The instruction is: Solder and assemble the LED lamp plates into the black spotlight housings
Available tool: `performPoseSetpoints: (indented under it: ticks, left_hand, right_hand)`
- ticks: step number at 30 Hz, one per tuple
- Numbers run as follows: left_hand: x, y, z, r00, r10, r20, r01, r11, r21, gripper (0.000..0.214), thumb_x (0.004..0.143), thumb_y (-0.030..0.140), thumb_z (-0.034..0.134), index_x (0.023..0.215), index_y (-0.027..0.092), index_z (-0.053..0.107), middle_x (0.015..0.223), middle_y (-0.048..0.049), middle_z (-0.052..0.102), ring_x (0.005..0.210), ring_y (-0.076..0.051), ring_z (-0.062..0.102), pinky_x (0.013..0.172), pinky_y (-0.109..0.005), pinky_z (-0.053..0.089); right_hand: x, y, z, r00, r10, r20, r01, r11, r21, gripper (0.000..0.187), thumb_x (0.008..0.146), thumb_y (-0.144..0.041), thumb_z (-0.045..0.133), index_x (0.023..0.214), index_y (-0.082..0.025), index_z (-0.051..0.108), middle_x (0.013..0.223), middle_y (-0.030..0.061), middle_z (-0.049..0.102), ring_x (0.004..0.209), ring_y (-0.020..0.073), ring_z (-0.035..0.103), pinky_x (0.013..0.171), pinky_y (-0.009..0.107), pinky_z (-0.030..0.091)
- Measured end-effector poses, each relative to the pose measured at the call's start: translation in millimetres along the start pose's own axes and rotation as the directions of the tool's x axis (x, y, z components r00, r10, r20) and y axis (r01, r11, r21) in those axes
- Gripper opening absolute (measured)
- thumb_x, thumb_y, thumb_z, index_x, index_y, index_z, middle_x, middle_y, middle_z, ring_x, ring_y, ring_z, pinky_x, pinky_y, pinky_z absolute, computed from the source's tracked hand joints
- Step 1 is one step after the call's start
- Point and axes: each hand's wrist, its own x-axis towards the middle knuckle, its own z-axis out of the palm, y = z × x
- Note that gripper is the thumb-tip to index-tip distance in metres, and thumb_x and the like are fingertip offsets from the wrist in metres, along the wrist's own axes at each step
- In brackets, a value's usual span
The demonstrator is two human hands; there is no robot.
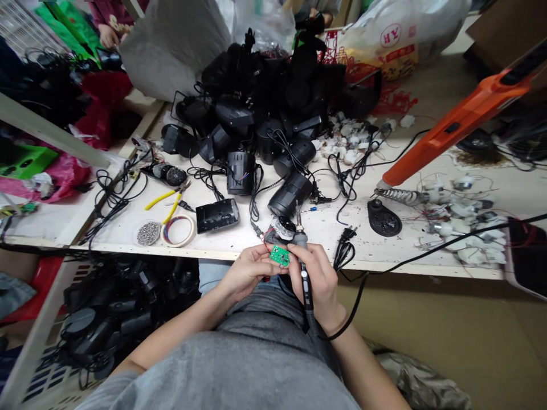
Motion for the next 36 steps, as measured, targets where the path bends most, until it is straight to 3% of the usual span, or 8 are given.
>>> performPoseSetpoints:
  ticks: [4, 10, 16, 21, 25, 32, 36]
  left_hand:
    - [0, -2, -5.0, 1.0, 0.028, 0.013, -0.029, 0.999, 0.027, 0.047, 0.05, 0.003, 0.084, 0.096, 0.01, 0.075, 0.08, -0.0072, 0.078, 0.076, -0.021, 0.075, 0.086, -0.035, 0.059]
    - [1, -3, -8.6, 0.998, 0.058, 0.026, -0.06, 0.996, 0.071, 0.047, 0.052, 0.006, 0.085, 0.098, 0.01, 0.076, 0.083, -0.0085, 0.079, 0.077, -0.02, 0.075, 0.084, -0.034, 0.058]
    - [-1, 1, -7.0, 0.997, 0.082, 0.006, -0.082, 0.993, 0.085, 0.038, 0.051, 0.01, 0.084, 0.088, 0.013, 0.077, 0.075, -0.0039, 0.076, 0.069, -0.016, 0.071, 0.079, -0.029, 0.057]
    - [-3, 1, -11.6, 0.995, 0.098, 0.01, -0.099, 0.984, 0.15, 0.041, 0.06, 0.038, 0.093, 0.088, 0.012, 0.076, 0.082, -0.006, 0.075, 0.074, -0.016, 0.069, 0.079, -0.031, 0.057]
    - [-3, 1, -12.3, 0.997, 0.077, -0.025, -0.072, 0.982, 0.176, 0.051, 0.057, 0.053, 0.093, 0.08, 0.012, 0.074, 0.078, -0.006, 0.074, 0.072, -0.017, 0.068, 0.073, -0.03, 0.057]
    - [-4, 0, -12.5, 0.994, 0.105, -0.013, -0.099, 0.966, 0.238, 0.043, 0.06, 0.045, 0.092, 0.075, 0.013, 0.067, 0.066, -0.0011, 0.068, 0.061, -0.014, 0.064, 0.065, -0.027, 0.054]
    - [-5, -6, -12.9, 0.975, 0.212, -0.068, -0.189, 0.951, 0.246, 0.047, 0.062, 0.042, 0.09, 0.076, 0.018, 0.052, 0.063, 0.004, 0.062, 0.055, -0.011, 0.062, 0.058, -0.024, 0.053]
  right_hand:
    - [1, 2, 1, 0.999, 0.006, -0.043, -0.006, 1.0, -0.019, 0.035, 0.086, -0.004, 0.068, 0.116, -0.02, 0.062, 0.092, 0.004, 0.064, 0.079, 0.0144, 0.066, 0.072, 0.028, 0.058]
    - [11, 4, 9, 0.979, 0.007, -0.203, -0.028, 0.995, -0.1, 0.038, 0.084, -0.003, 0.071, 0.117, -0.019, 0.061, 0.092, 0.0048, 0.063, 0.079, 0.0151, 0.066, 0.07, 0.028, 0.059]
    - [20, 1, 21, 0.988, 0.005, -0.152, -0.013, 0.999, -0.052, 0.043, 0.085, -0.003, 0.069, 0.123, -0.019, 0.059, 0.094, 0.0045, 0.061, 0.078, 0.0139, 0.066, 0.068, 0.027, 0.061]
    - [20, 1, 24, 0.989, 0.029, -0.146, -0.035, 0.999, -0.039, 0.043, 0.085, -0.004, 0.067, 0.124, -0.021, 0.06, 0.093, 0.0041, 0.06, 0.08, 0.0149, 0.066, 0.07, 0.029, 0.061]
    - [18, 1, 23, 0.991, 0.038, -0.129, -0.041, 0.999, -0.025, 0.042, 0.085, -0.003, 0.067, 0.123, -0.021, 0.059, 0.092, 0.0043, 0.061, 0.08, 0.015, 0.065, 0.07, 0.029, 0.06]
    - [14, 0, 20, 0.992, 0.049, -0.112, -0.052, 0.998, -0.022, 0.042, 0.086, -0.004, 0.066, 0.123, -0.021, 0.06, 0.093, 0.0038, 0.062, 0.08, 0.0153, 0.066, 0.071, 0.03, 0.06]
    - [11, 0, 20, 0.994, 0.057, -0.095, -0.058, 0.998, -0.01, 0.043, 0.087, -0.005, 0.065, 0.125, -0.022, 0.059, 0.093, 0.0037, 0.061, 0.08, 0.0156, 0.066, 0.072, 0.03, 0.06]
